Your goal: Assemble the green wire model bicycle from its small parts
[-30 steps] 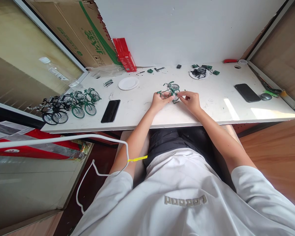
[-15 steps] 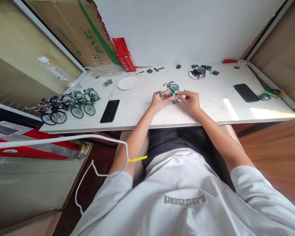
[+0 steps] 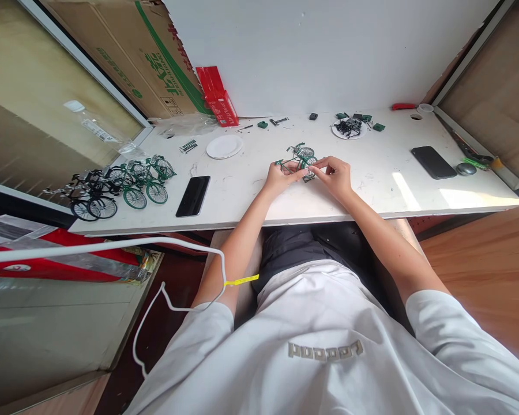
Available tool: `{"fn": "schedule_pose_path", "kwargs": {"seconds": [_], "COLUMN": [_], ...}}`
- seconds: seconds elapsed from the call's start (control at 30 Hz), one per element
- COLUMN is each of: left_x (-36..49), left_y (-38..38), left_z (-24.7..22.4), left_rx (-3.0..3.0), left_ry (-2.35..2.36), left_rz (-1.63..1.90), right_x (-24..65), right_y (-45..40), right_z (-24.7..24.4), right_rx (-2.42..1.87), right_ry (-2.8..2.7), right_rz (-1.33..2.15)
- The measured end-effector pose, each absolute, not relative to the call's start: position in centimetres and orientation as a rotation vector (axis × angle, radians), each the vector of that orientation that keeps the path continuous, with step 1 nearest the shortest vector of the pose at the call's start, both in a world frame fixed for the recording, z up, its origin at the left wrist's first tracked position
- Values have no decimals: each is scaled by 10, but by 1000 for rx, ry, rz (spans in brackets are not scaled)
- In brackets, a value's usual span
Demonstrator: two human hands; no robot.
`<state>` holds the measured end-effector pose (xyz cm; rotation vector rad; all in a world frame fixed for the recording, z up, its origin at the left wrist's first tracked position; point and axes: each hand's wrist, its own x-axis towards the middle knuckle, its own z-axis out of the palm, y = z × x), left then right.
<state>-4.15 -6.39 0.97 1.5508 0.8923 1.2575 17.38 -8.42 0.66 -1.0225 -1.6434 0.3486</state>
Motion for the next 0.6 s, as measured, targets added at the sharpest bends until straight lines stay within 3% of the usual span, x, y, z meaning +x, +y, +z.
{"fn": "schedule_pose_path", "kwargs": {"seconds": [0.6], "left_x": [-41], "left_y": [-61], "left_z": [4], "left_rx": [1607], "left_ry": [899], "left_rz": [1238], "right_x": [175], "right_y": [-74], "right_z": [-7], "right_rx": [-1106], "right_ry": [-1758], "right_rz": [250]}}
